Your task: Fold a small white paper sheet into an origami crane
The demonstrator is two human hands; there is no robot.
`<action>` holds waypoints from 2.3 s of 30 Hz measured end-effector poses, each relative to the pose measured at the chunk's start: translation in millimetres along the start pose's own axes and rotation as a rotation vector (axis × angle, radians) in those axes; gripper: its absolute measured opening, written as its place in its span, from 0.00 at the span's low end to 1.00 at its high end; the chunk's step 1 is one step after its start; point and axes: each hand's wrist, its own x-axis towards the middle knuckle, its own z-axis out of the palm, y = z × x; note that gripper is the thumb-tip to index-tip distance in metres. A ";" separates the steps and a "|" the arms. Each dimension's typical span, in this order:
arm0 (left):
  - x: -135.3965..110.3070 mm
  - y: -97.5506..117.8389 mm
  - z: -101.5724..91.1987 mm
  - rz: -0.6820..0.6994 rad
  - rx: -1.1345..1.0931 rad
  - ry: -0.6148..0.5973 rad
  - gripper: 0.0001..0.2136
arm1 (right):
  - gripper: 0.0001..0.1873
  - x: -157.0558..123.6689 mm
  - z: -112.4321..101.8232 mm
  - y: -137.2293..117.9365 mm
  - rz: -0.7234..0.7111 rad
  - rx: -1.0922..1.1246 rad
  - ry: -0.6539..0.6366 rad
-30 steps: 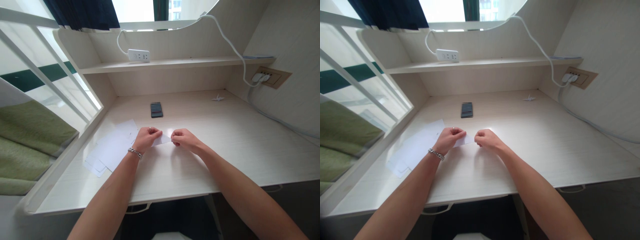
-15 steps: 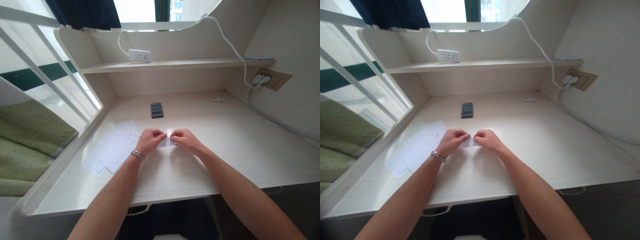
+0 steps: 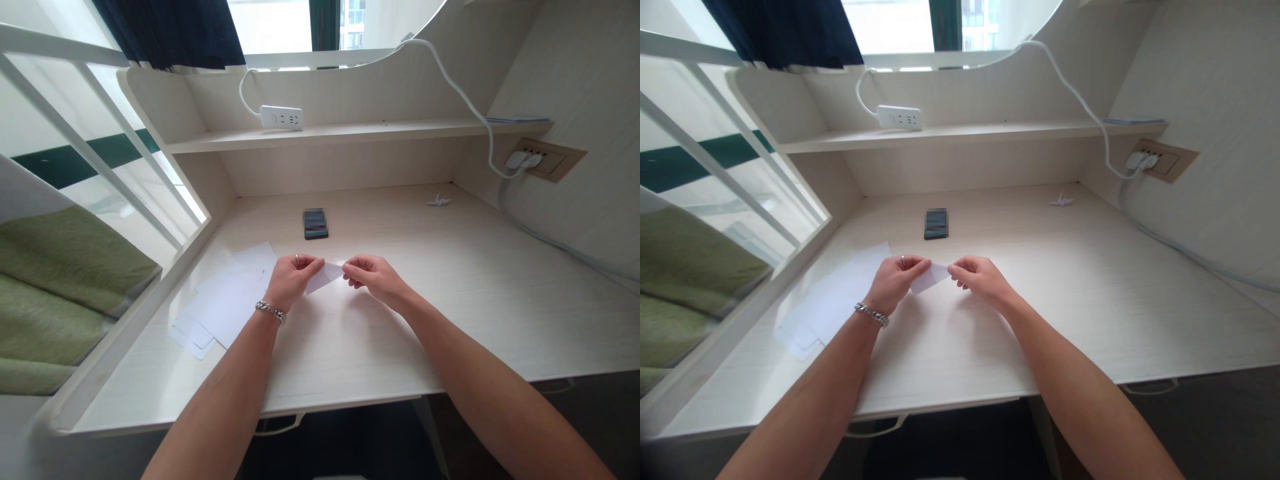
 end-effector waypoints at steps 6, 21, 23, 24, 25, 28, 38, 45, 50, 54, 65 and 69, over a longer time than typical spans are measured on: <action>-4.6 3.4 1.9 0.001 0.216 -0.259 0.12 | 0.10 1.4 4.0 8.8 -0.027 -0.130 -0.065; 1.5 -1.0 -19.1 0.048 0.051 -0.287 0.06 | 0.10 -4.1 -21.2 -7.9 0.105 0.108 -0.110; 0.4 -4.0 -12.4 0.109 -0.020 -0.306 0.10 | 0.11 -5.1 -18.9 -8.3 0.117 0.168 -0.158; -0.7 -4.8 -8.1 0.138 -0.066 -0.333 0.13 | 0.11 -5.6 -17.3 -8.3 0.126 0.202 -0.185; -2.1 -5.1 -3.9 0.154 -0.094 -0.368 0.15 | 0.11 -6.1 -15.7 -8.1 0.137 0.235 -0.208; -6.0 -3.0 4.4 0.239 -0.107 -0.384 0.11 | 0.12 -6.7 -12.2 -5.9 0.187 0.277 -0.264; -3.4 -1.9 0.9 0.043 0.070 -0.414 0.08 | 0.23 -4.6 -9.0 -4.9 0.003 0.168 -0.103; -3.5 -3.2 2.0 0.037 0.043 -0.412 0.10 | 0.14 -3.2 -3.5 -0.5 0.035 0.043 -0.071; -3.7 -1.5 6.2 -0.018 -0.115 -0.286 0.11 | 0.16 -3.5 -2.1 0.2 0.075 0.121 -0.097; -2.9 -2.3 6.6 -0.024 -0.245 -0.219 0.07 | 0.19 -5.7 -1.9 -1.8 0.060 0.253 -0.118; -6.3 -0.7 8.3 0.106 -0.069 -0.255 0.08 | 0.15 -6.6 1.6 -3.3 0.035 0.165 -0.090; -5.5 -3.8 8.8 0.117 -0.061 -0.238 0.11 | 0.15 -4.0 3.3 2.5 0.022 0.127 -0.097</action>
